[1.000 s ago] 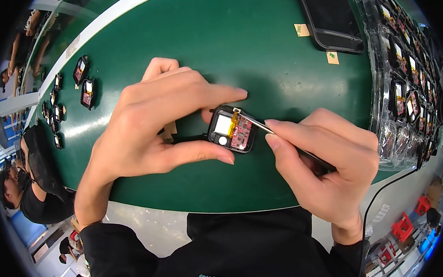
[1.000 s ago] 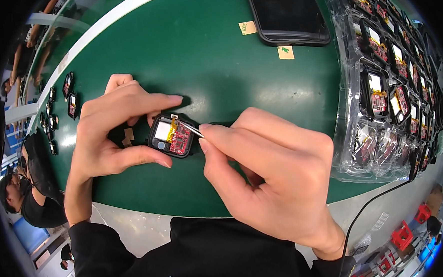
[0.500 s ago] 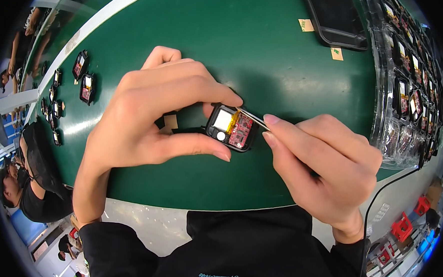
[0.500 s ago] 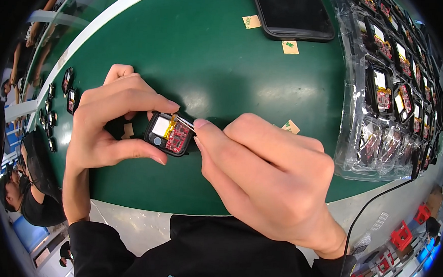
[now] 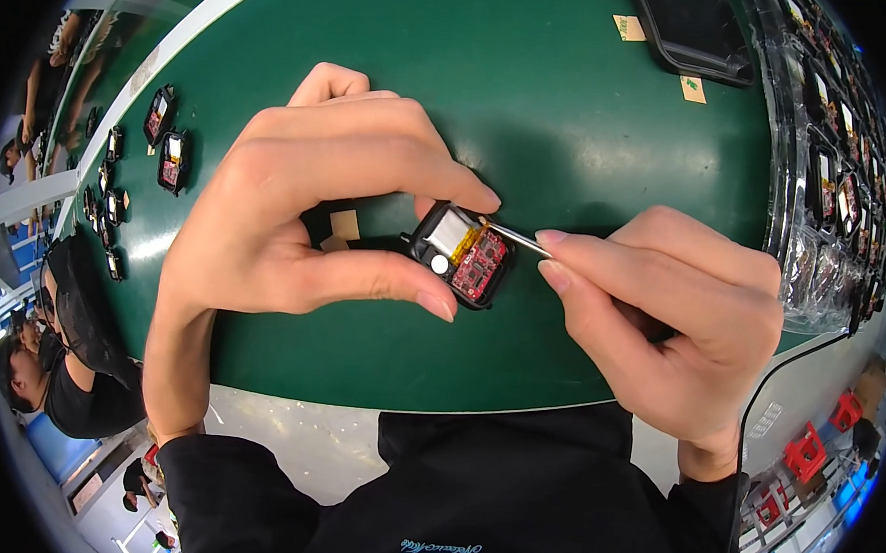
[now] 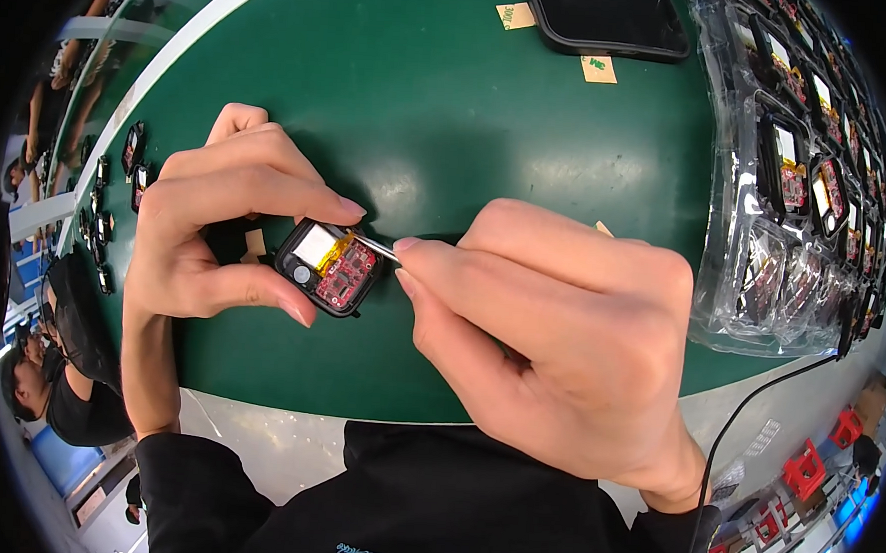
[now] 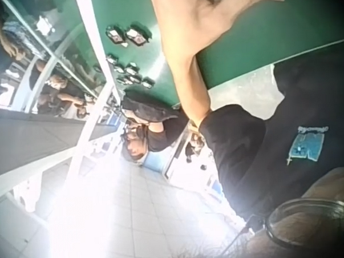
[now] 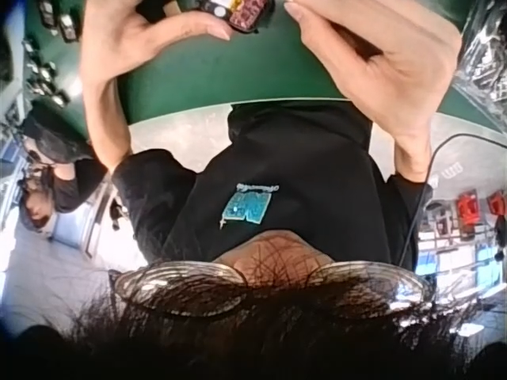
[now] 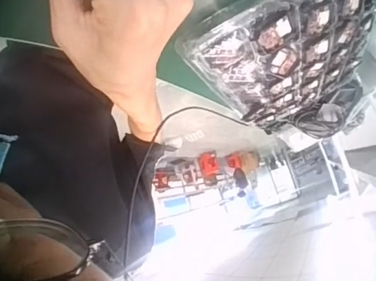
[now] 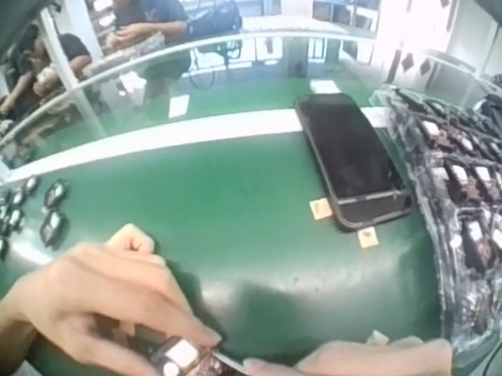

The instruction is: Assembling or repairing small electronic components, specifically a rectangular device with a battery and circuit board, using tweezers on a production line.

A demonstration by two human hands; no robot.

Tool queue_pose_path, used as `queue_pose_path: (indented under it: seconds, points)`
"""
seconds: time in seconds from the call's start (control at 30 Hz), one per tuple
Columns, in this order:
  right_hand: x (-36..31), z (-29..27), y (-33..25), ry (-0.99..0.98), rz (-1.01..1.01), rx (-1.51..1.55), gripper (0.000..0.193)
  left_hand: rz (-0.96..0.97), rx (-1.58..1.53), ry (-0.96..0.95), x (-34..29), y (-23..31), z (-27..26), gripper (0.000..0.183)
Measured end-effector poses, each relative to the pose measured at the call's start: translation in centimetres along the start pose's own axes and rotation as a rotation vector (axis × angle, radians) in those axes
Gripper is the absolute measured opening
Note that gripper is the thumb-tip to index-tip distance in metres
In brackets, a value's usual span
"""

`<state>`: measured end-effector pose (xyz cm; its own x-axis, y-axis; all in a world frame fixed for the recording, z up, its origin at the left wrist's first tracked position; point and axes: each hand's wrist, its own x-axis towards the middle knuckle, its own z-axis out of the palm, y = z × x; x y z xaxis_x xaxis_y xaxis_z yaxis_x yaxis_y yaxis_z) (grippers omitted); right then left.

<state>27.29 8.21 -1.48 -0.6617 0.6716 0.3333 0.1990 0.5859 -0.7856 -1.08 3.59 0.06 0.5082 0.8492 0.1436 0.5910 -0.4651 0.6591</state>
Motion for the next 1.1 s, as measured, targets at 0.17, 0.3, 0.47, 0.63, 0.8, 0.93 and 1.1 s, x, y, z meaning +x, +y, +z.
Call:
queue_pose_path:
  seconds: [0.17, 0.3, 0.47, 0.63, 0.8, 0.93, 1.1]
  points:
    - [0.0, 0.0, 0.0, 0.01, -0.013, -0.022, 0.026, 0.003, 0.014, 0.003, 0.4, 0.3, 0.0, 0.068]
    - [-0.2, 0.2, 0.1, 0.019, -0.017, -0.009, 0.026, 0.017, 0.051, -0.017, 0.2, 0.6, -0.1, 0.063]
    - [-0.5, 0.4, 0.2, 0.031, -0.045, 0.008, 0.025, 0.016, 0.06, -0.01, 0.0, 0.6, 0.0, 0.061]
    - [-0.5, 0.5, 0.1, 0.064, -0.052, -0.003, 0.025, 0.002, 0.067, 0.0, 0.0, 0.7, -0.1, 0.061]
    - [-0.8, -0.5, -0.1, 0.096, 0.001, -0.026, 0.024, -0.02, 0.083, 0.022, 0.3, 1.2, 0.0, 0.059]
    - [-1.6, -1.1, -0.6, 0.084, -0.006, 0.122, 0.021, 0.04, 0.154, 0.063, 0.8, 1.4, 0.6, 0.059]
    - [-3.1, -0.9, -0.5, -0.003, -0.048, 0.326, 0.024, -0.004, 0.154, 0.152, 1.1, 1.7, 0.6, 0.055]
